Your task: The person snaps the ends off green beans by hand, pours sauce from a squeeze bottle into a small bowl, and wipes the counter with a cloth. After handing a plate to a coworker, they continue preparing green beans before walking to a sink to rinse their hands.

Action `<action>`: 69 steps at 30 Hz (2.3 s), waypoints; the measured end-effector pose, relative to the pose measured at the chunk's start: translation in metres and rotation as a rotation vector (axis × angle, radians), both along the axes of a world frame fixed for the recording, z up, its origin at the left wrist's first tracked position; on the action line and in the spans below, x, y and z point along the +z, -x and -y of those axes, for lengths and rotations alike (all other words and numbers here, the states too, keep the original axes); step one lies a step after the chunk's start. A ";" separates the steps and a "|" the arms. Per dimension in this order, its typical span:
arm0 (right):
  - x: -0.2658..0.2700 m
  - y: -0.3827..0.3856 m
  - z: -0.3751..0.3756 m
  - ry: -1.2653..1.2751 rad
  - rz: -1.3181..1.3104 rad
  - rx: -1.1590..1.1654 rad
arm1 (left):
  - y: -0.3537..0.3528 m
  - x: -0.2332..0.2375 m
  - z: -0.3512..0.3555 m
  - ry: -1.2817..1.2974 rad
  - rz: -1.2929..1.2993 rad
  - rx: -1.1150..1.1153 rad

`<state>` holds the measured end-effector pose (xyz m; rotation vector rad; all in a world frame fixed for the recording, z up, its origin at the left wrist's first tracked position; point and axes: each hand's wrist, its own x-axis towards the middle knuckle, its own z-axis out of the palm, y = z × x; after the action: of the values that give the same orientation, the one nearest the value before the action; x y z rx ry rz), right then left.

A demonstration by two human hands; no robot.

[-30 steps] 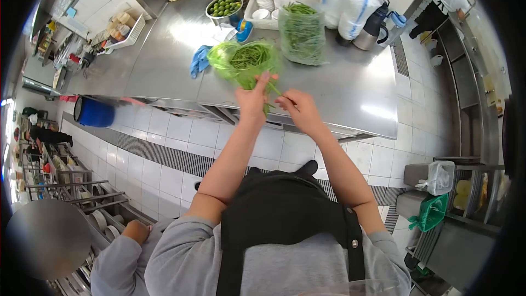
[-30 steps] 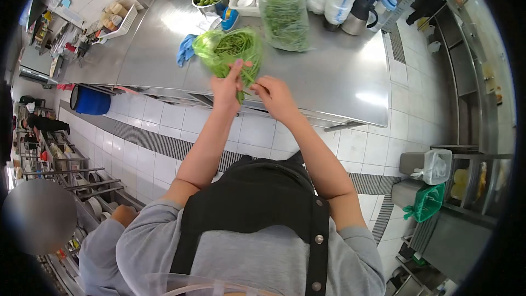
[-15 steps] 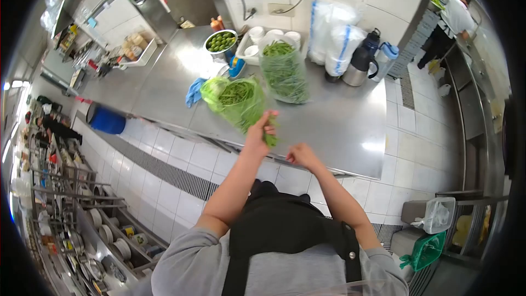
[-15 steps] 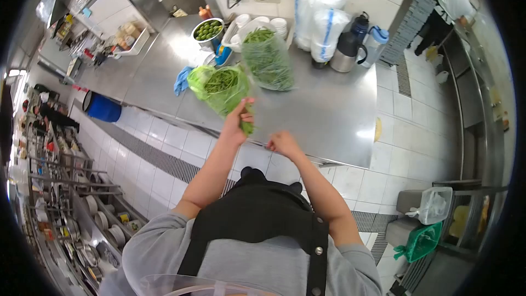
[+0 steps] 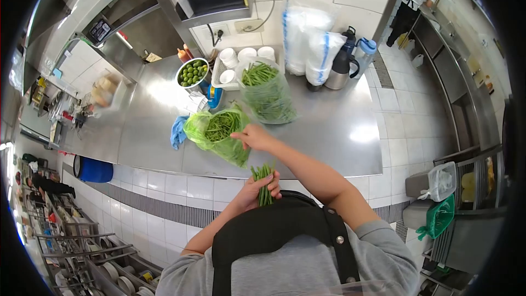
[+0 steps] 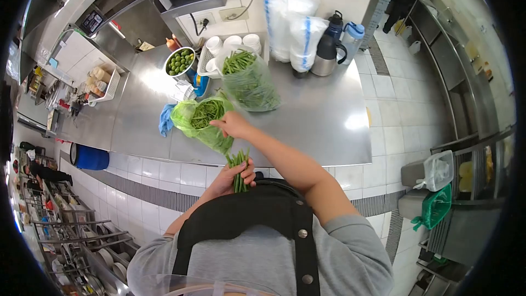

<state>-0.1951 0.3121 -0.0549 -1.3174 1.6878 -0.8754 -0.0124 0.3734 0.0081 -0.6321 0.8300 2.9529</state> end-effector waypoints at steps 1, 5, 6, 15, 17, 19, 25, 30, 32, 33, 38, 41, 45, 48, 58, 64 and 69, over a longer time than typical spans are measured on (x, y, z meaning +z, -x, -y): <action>0.001 -0.001 0.012 -0.006 -0.033 -0.025 | -0.003 -0.004 0.014 -0.040 -0.034 -0.022; -0.020 -0.006 0.029 0.075 0.089 -0.121 | -0.006 -0.020 0.083 -0.134 -0.001 -0.095; -0.023 -0.005 0.028 0.096 0.108 -0.129 | -0.001 -0.019 0.100 -0.034 0.071 -0.025; -0.041 0.001 0.002 0.017 0.106 -0.378 | 0.165 0.094 0.254 1.560 -0.422 0.084; -0.042 0.002 -0.011 0.029 0.118 -0.421 | 0.218 0.087 0.277 1.624 -0.581 -0.212; -0.042 0.005 -0.026 0.051 0.151 -0.471 | 0.250 0.067 0.289 1.685 -0.716 -0.448; -0.025 0.011 -0.063 0.025 0.258 -0.703 | 0.252 0.048 0.285 1.712 -0.771 -0.661; -0.019 0.007 -0.062 0.036 0.270 -0.734 | 0.238 0.055 0.276 1.779 -0.798 -0.590; -0.012 0.006 -0.059 0.052 0.270 -0.712 | 0.235 0.059 0.271 1.769 -0.778 -0.616; -0.006 0.005 -0.059 0.067 0.268 -0.703 | 0.234 0.062 0.268 1.767 -0.762 -0.622; -0.002 0.012 -0.073 0.111 0.172 -0.672 | 0.235 0.076 0.258 1.748 -0.714 -0.656; -0.008 0.018 -0.093 0.105 0.145 -0.677 | 0.234 0.087 0.253 1.793 -0.712 -0.604; -0.026 0.013 -0.123 0.137 0.241 -0.774 | 0.225 0.104 0.253 1.740 -0.626 -0.512; -0.030 0.012 -0.135 0.123 0.253 -0.815 | 0.213 0.087 0.285 1.572 -0.376 -0.263; 0.047 0.049 -0.123 0.361 -0.119 -0.903 | 0.182 0.020 0.314 1.207 0.322 -0.015; 0.095 0.084 -0.049 0.608 -0.703 -0.774 | 0.202 -0.006 0.305 1.267 0.326 0.028; 0.080 0.117 0.001 0.436 -0.459 -0.859 | 0.200 -0.016 0.293 1.511 0.253 0.217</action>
<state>-0.3123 0.3109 0.0251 -1.0862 2.6111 -1.5830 -0.2126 0.0807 -0.0078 -1.0157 2.9313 1.6988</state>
